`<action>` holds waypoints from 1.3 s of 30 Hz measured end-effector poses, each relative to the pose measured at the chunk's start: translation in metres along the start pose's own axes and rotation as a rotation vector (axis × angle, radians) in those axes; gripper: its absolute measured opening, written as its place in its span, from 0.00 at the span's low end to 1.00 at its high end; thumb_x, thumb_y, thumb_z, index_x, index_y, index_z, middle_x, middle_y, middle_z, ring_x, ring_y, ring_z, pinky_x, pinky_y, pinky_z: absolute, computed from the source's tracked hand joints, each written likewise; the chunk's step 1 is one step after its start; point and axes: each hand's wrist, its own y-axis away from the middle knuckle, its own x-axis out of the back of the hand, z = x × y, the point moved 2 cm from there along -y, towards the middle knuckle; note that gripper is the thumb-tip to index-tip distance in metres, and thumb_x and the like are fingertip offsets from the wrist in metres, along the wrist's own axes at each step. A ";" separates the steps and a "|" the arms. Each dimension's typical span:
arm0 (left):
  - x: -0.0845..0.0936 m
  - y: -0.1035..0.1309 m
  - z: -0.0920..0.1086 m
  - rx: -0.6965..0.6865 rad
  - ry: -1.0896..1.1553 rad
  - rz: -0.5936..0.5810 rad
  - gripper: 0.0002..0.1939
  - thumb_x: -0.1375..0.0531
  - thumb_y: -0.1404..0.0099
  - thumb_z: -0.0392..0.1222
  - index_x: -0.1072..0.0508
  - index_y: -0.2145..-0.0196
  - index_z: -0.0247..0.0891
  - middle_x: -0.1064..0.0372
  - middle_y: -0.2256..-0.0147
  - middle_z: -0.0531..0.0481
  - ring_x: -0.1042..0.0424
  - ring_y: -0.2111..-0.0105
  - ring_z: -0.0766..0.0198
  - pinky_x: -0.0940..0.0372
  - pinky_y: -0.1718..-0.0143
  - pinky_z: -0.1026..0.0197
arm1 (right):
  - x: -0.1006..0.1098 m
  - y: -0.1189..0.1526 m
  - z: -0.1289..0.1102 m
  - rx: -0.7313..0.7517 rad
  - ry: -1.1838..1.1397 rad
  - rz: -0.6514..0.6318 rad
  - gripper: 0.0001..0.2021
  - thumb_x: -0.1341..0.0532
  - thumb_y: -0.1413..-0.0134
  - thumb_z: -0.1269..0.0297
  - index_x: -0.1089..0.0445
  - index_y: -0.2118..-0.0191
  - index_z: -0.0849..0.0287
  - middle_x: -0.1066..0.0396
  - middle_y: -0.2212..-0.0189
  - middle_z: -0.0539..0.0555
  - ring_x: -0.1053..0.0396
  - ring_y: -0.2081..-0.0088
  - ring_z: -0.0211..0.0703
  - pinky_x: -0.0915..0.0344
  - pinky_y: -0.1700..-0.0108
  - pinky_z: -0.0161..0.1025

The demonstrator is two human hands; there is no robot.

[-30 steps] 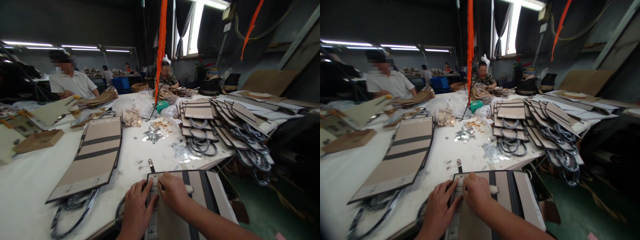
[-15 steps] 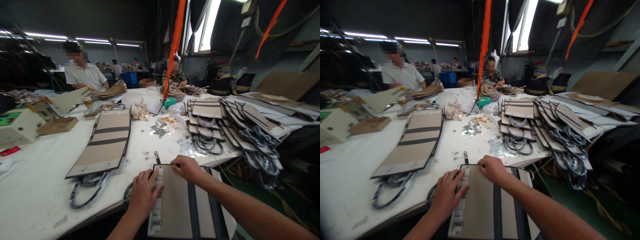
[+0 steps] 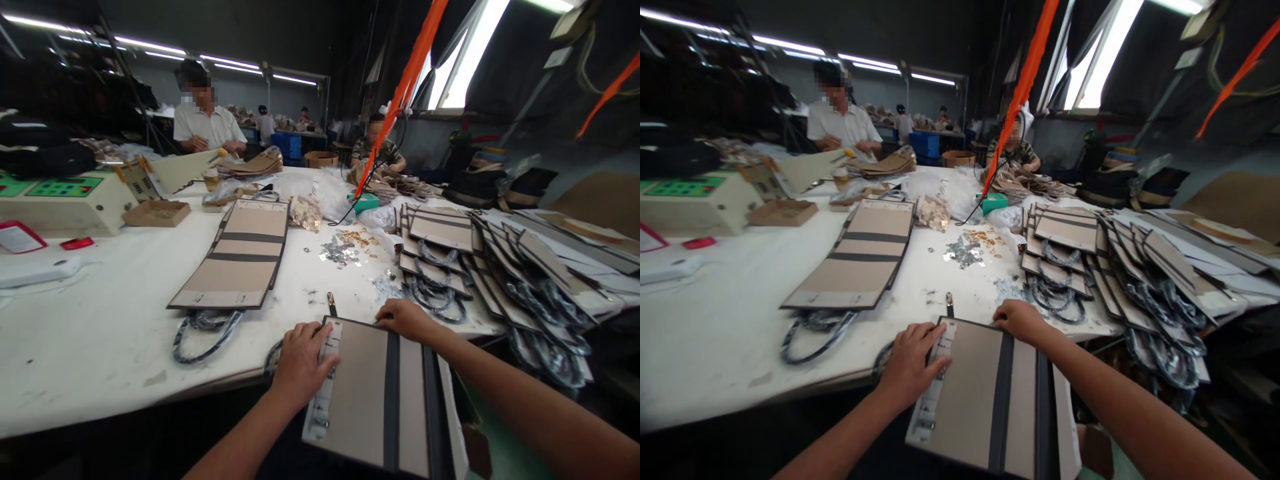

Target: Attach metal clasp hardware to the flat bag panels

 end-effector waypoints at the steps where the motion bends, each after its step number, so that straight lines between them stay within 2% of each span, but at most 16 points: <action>1: 0.000 0.001 0.000 -0.001 0.006 0.002 0.31 0.32 0.34 0.46 0.31 0.36 0.46 0.30 0.42 0.45 0.35 0.43 0.50 0.40 0.43 0.46 | 0.001 -0.001 -0.001 0.011 0.010 -0.004 0.06 0.32 0.45 0.68 0.17 0.64 0.53 0.20 0.60 0.53 0.26 0.57 0.46 0.37 0.54 0.37; 5: -0.001 0.003 -0.001 -0.003 0.029 0.019 0.29 0.33 0.33 0.47 0.30 0.36 0.46 0.30 0.42 0.45 0.35 0.43 0.50 0.40 0.42 0.46 | 0.007 -0.003 -0.005 0.039 0.023 -0.028 0.03 0.32 0.48 0.70 0.20 0.70 0.56 0.21 0.64 0.54 0.27 0.61 0.46 0.38 0.56 0.37; 8: -0.002 0.004 -0.002 0.008 0.041 0.025 0.29 0.33 0.33 0.48 0.30 0.36 0.47 0.30 0.43 0.45 0.35 0.43 0.49 0.40 0.42 0.46 | 0.017 0.000 -0.015 0.026 -0.026 -0.042 0.04 0.35 0.44 0.67 0.22 0.69 0.58 0.23 0.71 0.52 0.27 0.67 0.43 0.37 0.61 0.36; 10: -0.002 0.004 -0.002 0.005 0.050 0.024 0.30 0.33 0.34 0.48 0.30 0.36 0.47 0.30 0.43 0.45 0.35 0.43 0.49 0.40 0.42 0.45 | 0.021 0.004 -0.031 -0.019 -0.172 -0.038 0.07 0.37 0.41 0.62 0.24 0.66 0.58 0.27 0.78 0.49 0.30 0.74 0.40 0.37 0.68 0.35; 12: -0.003 0.004 -0.003 -0.001 0.054 0.027 0.30 0.32 0.34 0.48 0.30 0.36 0.47 0.30 0.42 0.45 0.35 0.43 0.49 0.40 0.42 0.45 | 0.018 0.007 -0.053 -0.057 -0.382 -0.088 0.10 0.38 0.41 0.58 0.25 0.65 0.58 0.32 0.82 0.46 0.34 0.80 0.38 0.40 0.74 0.34; 14: -0.003 0.005 -0.004 0.000 0.058 0.032 0.31 0.32 0.35 0.48 0.31 0.36 0.46 0.30 0.42 0.45 0.35 0.43 0.49 0.40 0.43 0.45 | 0.006 0.008 -0.077 -0.072 -0.542 -0.195 0.10 0.37 0.43 0.56 0.25 0.65 0.59 0.35 0.84 0.45 0.36 0.82 0.37 0.42 0.77 0.32; 16: -0.004 0.005 -0.004 0.004 0.067 0.034 0.31 0.32 0.35 0.48 0.31 0.35 0.46 0.30 0.42 0.45 0.35 0.43 0.49 0.39 0.43 0.45 | -0.009 0.006 -0.096 -0.086 -0.599 -0.274 0.09 0.37 0.44 0.57 0.26 0.66 0.58 0.35 0.86 0.44 0.38 0.83 0.36 0.43 0.79 0.32; 18: -0.004 0.006 -0.005 0.006 0.076 0.031 0.32 0.32 0.35 0.49 0.31 0.35 0.46 0.30 0.43 0.45 0.35 0.44 0.49 0.39 0.43 0.45 | -0.022 0.001 -0.105 -0.091 -0.584 -0.280 0.08 0.38 0.43 0.59 0.26 0.66 0.59 0.35 0.86 0.44 0.38 0.84 0.37 0.43 0.79 0.32; 21: -0.004 0.006 -0.005 0.001 0.085 0.026 0.33 0.31 0.36 0.50 0.31 0.35 0.44 0.29 0.43 0.45 0.35 0.44 0.48 0.39 0.43 0.45 | -0.033 -0.006 -0.107 -0.101 -0.532 -0.238 0.07 0.37 0.44 0.62 0.25 0.67 0.60 0.35 0.86 0.45 0.38 0.83 0.37 0.43 0.78 0.33; 28: -0.002 0.006 -0.005 0.004 0.103 0.023 0.32 0.32 0.35 0.49 0.31 0.35 0.45 0.29 0.43 0.45 0.35 0.44 0.48 0.39 0.43 0.44 | -0.029 -0.008 -0.109 -0.110 -0.407 -0.167 0.06 0.37 0.46 0.65 0.24 0.71 0.60 0.34 0.86 0.46 0.37 0.82 0.36 0.43 0.77 0.33; 33: -0.003 0.006 -0.006 0.002 0.117 0.015 0.32 0.32 0.35 0.50 0.31 0.35 0.46 0.29 0.43 0.45 0.36 0.43 0.48 0.40 0.43 0.44 | -0.029 -0.007 -0.111 -0.128 -0.391 -0.190 0.07 0.38 0.45 0.64 0.24 0.70 0.59 0.34 0.86 0.46 0.37 0.82 0.37 0.42 0.76 0.33; 36: -0.003 0.006 -0.007 0.004 0.124 0.019 0.32 0.32 0.35 0.50 0.31 0.36 0.46 0.29 0.43 0.45 0.36 0.43 0.48 0.40 0.43 0.44 | -0.029 -0.008 -0.113 -0.099 -0.298 -0.157 0.07 0.37 0.45 0.64 0.23 0.70 0.59 0.29 0.82 0.48 0.32 0.77 0.40 0.39 0.71 0.35; 39: -0.002 0.006 -0.007 0.003 0.125 0.024 0.32 0.32 0.35 0.49 0.31 0.36 0.46 0.29 0.43 0.45 0.36 0.44 0.48 0.40 0.43 0.44 | -0.028 -0.007 -0.115 -0.040 -0.187 -0.055 0.05 0.36 0.46 0.65 0.22 0.68 0.59 0.22 0.73 0.52 0.28 0.68 0.43 0.39 0.65 0.36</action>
